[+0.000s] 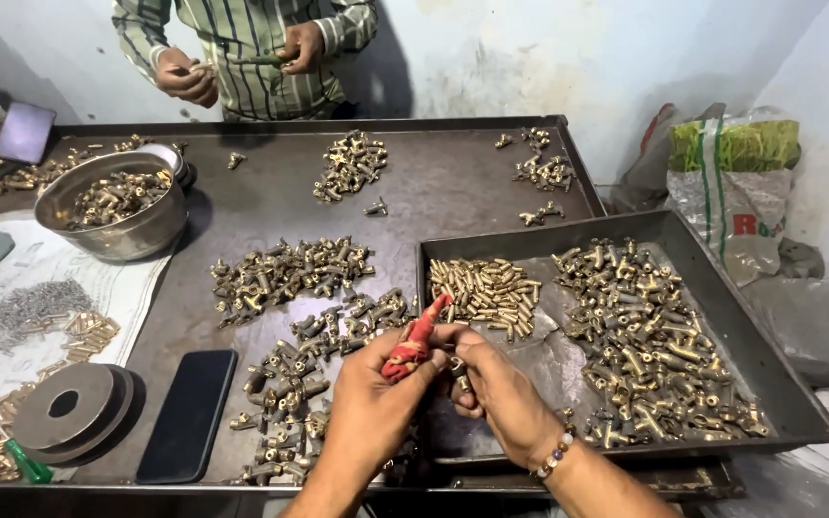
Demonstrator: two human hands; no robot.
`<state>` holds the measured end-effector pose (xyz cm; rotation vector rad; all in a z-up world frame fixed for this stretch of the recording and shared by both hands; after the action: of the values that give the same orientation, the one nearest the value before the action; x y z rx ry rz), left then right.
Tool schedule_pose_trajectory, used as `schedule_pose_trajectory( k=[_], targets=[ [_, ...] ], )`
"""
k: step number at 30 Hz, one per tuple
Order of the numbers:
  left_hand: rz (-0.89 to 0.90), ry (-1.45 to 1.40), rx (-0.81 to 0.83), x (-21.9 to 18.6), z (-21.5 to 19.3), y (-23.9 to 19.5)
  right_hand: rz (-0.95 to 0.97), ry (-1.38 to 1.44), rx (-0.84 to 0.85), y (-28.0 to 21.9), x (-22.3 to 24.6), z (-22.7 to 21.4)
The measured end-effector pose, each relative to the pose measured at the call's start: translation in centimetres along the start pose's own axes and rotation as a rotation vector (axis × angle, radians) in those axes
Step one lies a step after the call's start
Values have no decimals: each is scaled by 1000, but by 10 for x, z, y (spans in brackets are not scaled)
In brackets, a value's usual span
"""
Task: Trimming and sorting small brass fittings using pliers on a workbench.
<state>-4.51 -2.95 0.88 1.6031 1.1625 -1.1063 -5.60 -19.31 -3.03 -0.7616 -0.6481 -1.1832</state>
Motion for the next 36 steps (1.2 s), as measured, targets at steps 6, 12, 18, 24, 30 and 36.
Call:
schedule_pose_trajectory(
  k=[6,12,18,24,30,36],
  targets=[
    [215,241,17,14,-2,-3,-66,-235,33,-2,-1,-2],
    [214,449,5,6,-10,-2,-105,-351,-29,3,0,3],
    [95,347,10,22,-16,17,-155,-518,40,15,16,2],
    [51,749,-198,44,-75,107,-344,-935,-97,23,44,-35],
    [126,1255,-164,54,-108,175,-363,-1006,-275,23,44,-17],
    [108,1369,-20,84,-109,194,-506,-1139,-152,24,42,-10]
  ],
)
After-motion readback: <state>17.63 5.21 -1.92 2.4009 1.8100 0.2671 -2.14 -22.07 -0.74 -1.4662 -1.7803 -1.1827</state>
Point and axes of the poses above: each hand's wrist, its own y-axis towards the middle knuckle, its own z-axis out of the palm, x = y × z, the point moved 1 cm from there along y, towards the middle knuckle, and after that the axes turned 13 degrees about y, right-handed, at the moved point
